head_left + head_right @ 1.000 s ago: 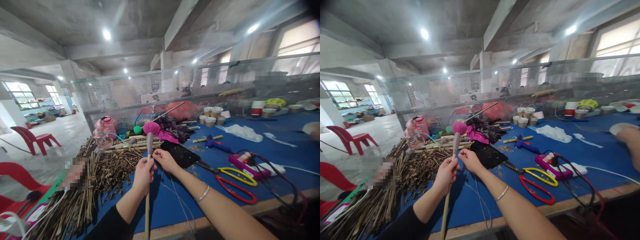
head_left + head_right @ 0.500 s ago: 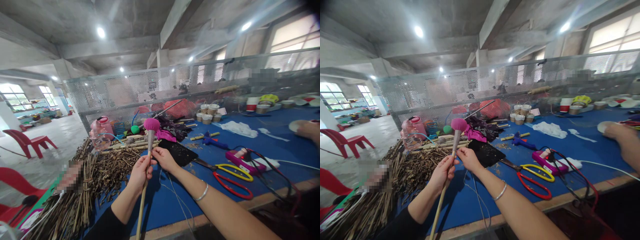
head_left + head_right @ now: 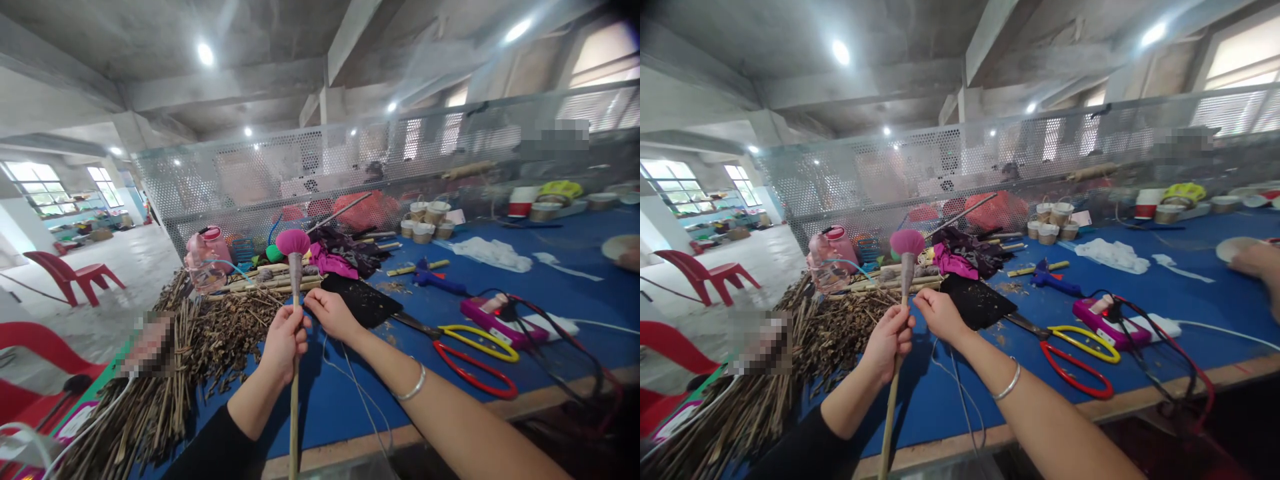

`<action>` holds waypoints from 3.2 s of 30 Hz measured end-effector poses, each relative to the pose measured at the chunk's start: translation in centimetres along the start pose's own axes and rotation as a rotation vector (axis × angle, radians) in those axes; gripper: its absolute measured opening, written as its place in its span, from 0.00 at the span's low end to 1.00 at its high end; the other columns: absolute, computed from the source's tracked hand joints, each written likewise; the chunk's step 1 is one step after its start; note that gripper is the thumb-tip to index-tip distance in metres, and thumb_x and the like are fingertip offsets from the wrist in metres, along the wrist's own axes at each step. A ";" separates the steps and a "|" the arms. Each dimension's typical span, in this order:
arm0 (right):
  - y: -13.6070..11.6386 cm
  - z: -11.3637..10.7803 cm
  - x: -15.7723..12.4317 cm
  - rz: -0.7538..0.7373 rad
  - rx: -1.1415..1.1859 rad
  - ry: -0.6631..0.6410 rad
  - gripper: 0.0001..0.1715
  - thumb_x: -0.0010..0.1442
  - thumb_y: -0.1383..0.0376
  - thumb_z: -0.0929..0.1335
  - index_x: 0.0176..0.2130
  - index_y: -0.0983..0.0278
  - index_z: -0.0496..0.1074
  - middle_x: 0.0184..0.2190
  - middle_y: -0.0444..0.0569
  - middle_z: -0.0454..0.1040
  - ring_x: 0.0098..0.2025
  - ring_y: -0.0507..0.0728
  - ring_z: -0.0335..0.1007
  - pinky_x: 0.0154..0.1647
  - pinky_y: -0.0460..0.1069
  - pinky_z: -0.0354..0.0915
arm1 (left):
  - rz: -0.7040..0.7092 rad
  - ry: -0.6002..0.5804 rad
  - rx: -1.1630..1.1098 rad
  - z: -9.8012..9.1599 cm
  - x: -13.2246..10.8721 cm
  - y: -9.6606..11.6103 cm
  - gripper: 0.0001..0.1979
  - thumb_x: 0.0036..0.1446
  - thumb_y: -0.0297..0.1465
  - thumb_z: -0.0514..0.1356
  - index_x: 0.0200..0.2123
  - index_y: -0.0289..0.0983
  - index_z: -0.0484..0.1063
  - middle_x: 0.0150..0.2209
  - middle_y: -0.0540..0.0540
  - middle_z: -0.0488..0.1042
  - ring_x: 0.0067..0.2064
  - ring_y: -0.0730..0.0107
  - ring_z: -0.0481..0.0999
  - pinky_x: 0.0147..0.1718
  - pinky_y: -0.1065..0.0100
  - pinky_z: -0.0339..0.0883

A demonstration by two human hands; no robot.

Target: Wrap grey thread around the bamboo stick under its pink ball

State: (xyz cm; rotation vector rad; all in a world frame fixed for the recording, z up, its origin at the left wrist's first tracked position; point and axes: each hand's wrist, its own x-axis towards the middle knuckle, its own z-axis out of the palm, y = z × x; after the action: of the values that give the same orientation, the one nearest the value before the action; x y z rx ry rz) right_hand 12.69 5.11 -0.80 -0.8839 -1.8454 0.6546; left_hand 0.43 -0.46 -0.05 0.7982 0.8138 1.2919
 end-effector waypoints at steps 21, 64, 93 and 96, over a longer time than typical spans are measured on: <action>0.3 -0.4 -0.5 -0.095 -0.222 0.011 0.12 0.62 0.63 0.58 0.32 0.62 0.68 0.24 0.46 0.70 0.26 0.52 0.65 0.29 0.45 0.55 | 0.011 -0.020 0.014 -0.2 0.2 0.0 0.21 0.44 0.42 0.64 0.37 0.37 0.63 0.24 0.54 0.67 0.14 0.89 0.52 0.10 0.82 0.41; 0.6 -1.0 0.3 0.062 0.168 -0.122 0.14 0.57 0.59 0.63 0.30 0.67 0.69 0.26 0.45 0.70 0.29 0.52 0.64 0.34 0.46 0.60 | -0.147 -0.089 0.013 -0.3 -0.2 0.4 0.16 0.53 0.43 0.57 0.37 0.36 0.63 0.17 0.59 0.52 0.14 0.86 0.47 0.12 0.82 0.37; 0.6 -1.2 0.2 -0.018 -0.061 -0.028 0.12 0.58 0.61 0.61 0.29 0.66 0.67 0.22 0.43 0.65 0.26 0.50 0.60 0.29 0.44 0.57 | 0.105 -0.004 0.068 -0.4 0.4 0.2 0.19 0.45 0.42 0.63 0.33 0.36 0.61 0.26 0.51 0.71 0.13 0.87 0.57 0.10 0.80 0.46; 0.5 -1.4 0.2 -0.017 -0.064 -0.011 0.12 0.58 0.62 0.61 0.29 0.66 0.67 0.23 0.43 0.66 0.27 0.51 0.61 0.29 0.45 0.57 | 0.023 -0.025 0.067 -0.5 0.3 0.4 0.20 0.45 0.42 0.63 0.36 0.35 0.65 0.28 0.51 0.70 0.18 0.84 0.64 0.14 0.79 0.55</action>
State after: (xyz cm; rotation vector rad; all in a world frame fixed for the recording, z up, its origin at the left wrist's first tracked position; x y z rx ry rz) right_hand 14.01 5.67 -0.51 -0.9060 -1.8909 0.5940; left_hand -0.17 -0.06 0.06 0.8778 0.8337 1.2785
